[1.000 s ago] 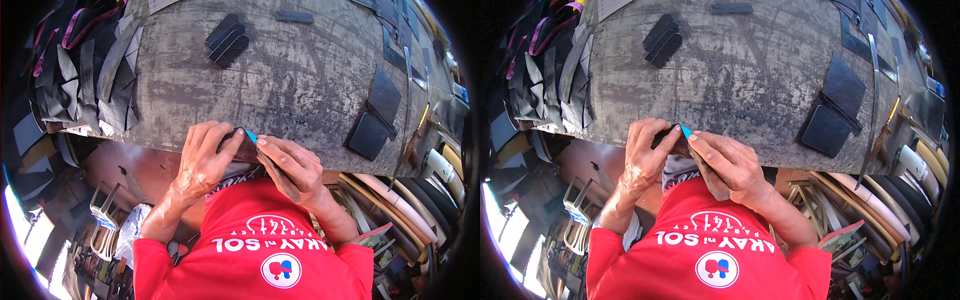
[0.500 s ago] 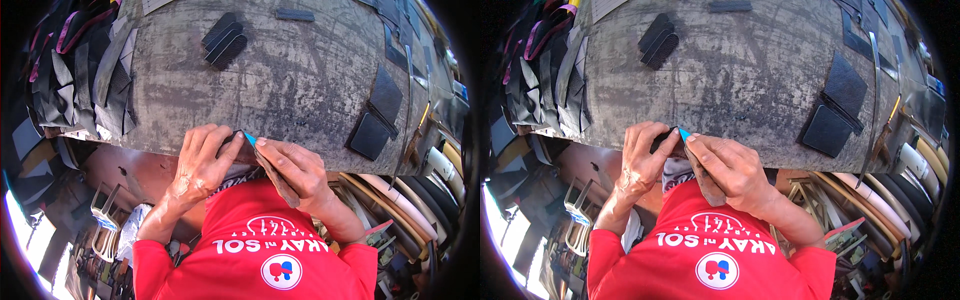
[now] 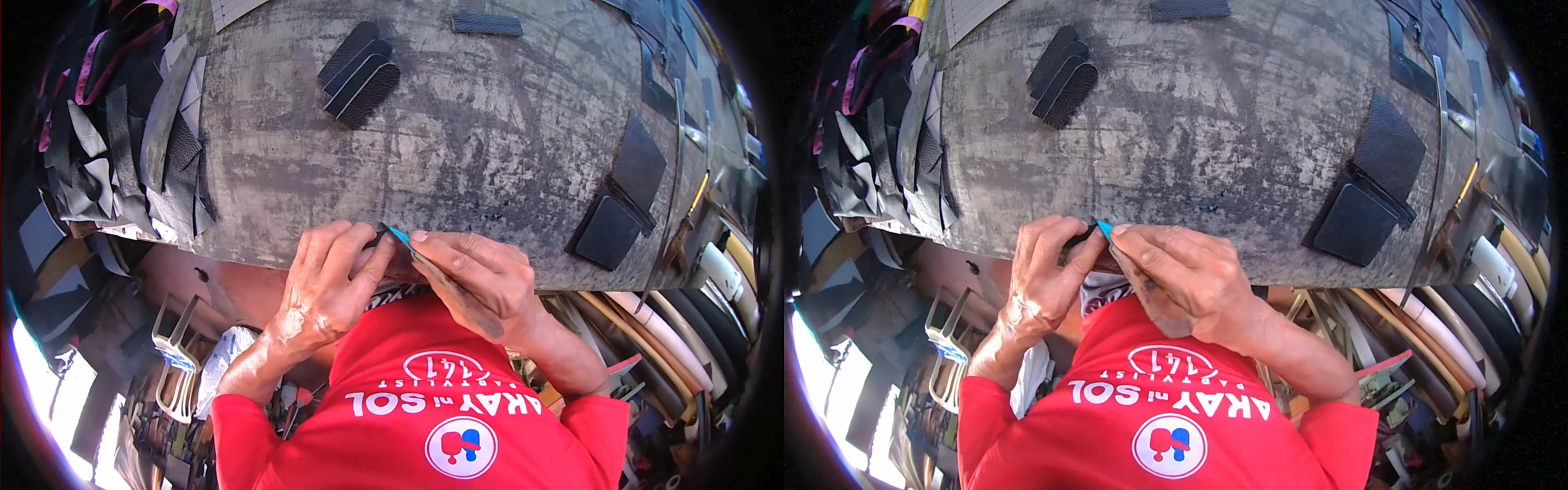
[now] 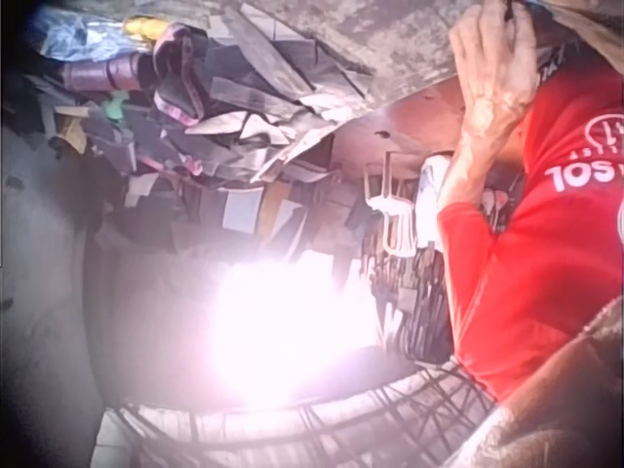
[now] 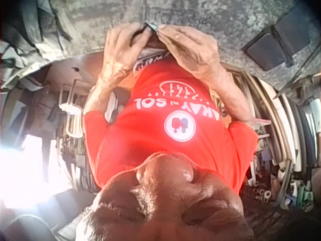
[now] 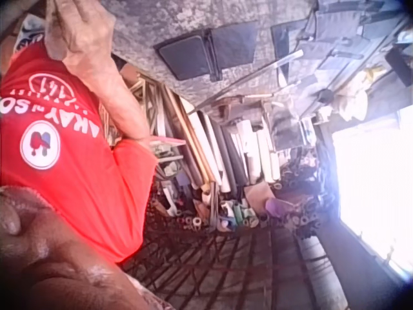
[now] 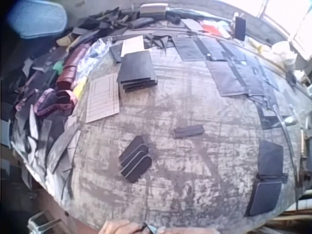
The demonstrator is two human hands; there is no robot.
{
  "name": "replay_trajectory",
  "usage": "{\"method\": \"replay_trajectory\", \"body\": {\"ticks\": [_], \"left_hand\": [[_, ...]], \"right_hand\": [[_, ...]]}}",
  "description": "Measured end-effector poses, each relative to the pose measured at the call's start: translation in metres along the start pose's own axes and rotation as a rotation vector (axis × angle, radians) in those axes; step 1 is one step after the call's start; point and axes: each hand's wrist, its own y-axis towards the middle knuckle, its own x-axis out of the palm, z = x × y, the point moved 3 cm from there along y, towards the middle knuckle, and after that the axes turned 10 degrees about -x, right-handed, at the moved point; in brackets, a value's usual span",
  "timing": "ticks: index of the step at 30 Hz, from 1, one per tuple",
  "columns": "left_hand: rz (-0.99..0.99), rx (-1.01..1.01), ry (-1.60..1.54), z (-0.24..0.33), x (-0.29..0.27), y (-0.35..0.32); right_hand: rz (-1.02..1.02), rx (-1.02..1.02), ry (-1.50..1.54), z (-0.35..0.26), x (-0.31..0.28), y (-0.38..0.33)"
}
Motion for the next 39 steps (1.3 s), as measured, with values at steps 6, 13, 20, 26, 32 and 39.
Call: {"method": "replay_trajectory", "body": {"ticks": [6,13,20,26,32,39], "left_hand": [[0.029,-0.103,0.011,0.012,0.01,-0.009],[0.062,-0.091,0.061,0.018,0.013,-0.008],[0.059,-0.077,0.073,0.02,0.011,-0.006],[0.078,-0.062,0.072,0.019,0.012,-0.005],[0.095,-0.045,0.072,0.017,0.013,-0.005],[0.065,-0.06,0.051,0.018,0.01,-0.003]], "right_hand": [[0.145,-0.034,-0.057,-0.005,0.003,-0.016],[0.045,-0.05,0.003,-0.007,0.0,-0.013],[0.015,-0.021,0.023,-0.007,-0.004,-0.009],[-0.001,-0.02,0.033,-0.005,-0.005,-0.011],[-0.022,0.005,0.023,-0.008,-0.006,-0.009],[-0.055,0.051,-0.007,-0.017,-0.003,-0.004]]}}
